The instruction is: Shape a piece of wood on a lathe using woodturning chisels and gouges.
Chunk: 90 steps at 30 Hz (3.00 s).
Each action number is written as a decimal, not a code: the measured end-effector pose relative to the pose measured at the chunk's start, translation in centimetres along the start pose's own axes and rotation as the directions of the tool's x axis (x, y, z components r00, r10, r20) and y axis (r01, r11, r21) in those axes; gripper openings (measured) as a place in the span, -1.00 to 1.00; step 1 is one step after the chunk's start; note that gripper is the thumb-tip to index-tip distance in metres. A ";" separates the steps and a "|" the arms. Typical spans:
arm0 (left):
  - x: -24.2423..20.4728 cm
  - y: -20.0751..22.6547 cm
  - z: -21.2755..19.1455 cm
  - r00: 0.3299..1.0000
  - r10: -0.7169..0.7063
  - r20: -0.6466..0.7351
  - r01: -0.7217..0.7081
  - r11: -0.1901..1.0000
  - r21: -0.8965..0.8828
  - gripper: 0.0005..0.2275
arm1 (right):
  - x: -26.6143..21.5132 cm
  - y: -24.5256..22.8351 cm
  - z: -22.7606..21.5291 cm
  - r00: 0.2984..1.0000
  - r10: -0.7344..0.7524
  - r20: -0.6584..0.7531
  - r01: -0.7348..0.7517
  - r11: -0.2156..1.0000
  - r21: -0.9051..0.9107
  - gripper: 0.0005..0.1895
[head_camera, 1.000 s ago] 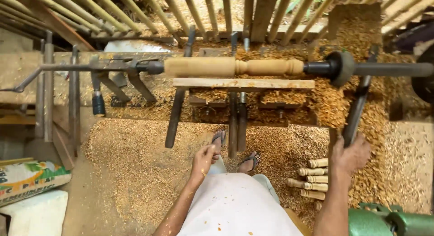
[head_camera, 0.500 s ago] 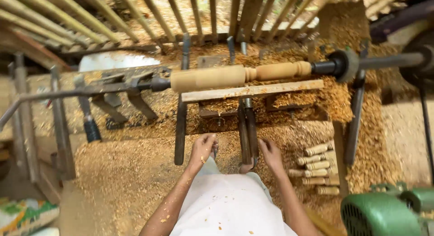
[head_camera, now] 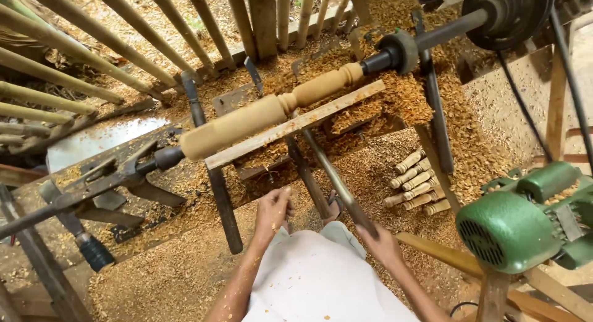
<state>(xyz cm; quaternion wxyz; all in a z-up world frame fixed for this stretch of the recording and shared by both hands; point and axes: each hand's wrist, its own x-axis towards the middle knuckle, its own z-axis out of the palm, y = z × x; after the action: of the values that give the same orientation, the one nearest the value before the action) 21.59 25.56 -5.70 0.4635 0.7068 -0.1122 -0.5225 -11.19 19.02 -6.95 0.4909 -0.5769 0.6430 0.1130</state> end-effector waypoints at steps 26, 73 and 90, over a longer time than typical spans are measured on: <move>11.3 14.6 26.0 0.995 0.096 0.011 -0.061 0.710 -0.701 -0.69 | 1.7 27.9 -13.1 0.949 -0.172 0.266 0.107 0.965 0.241 -0.18; 12.4 15.4 26.4 1.000 -0.021 -0.018 0.002 0.724 -0.690 -0.52 | -3.5 18.5 -12.2 0.947 0.181 0.264 -0.287 0.846 0.450 -0.24; 12.6 15.1 26.3 1.000 -0.010 0.017 0.020 0.684 -0.729 -0.51 | -2.6 20.6 -12.5 0.970 0.145 0.197 -0.212 0.898 0.384 -0.29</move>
<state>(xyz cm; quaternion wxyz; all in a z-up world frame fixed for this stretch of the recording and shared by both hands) 9.73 -4.91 -2.62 0.7011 0.4623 0.1077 -0.5321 -35.43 18.15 -7.49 0.6376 -0.3907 0.6602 0.0699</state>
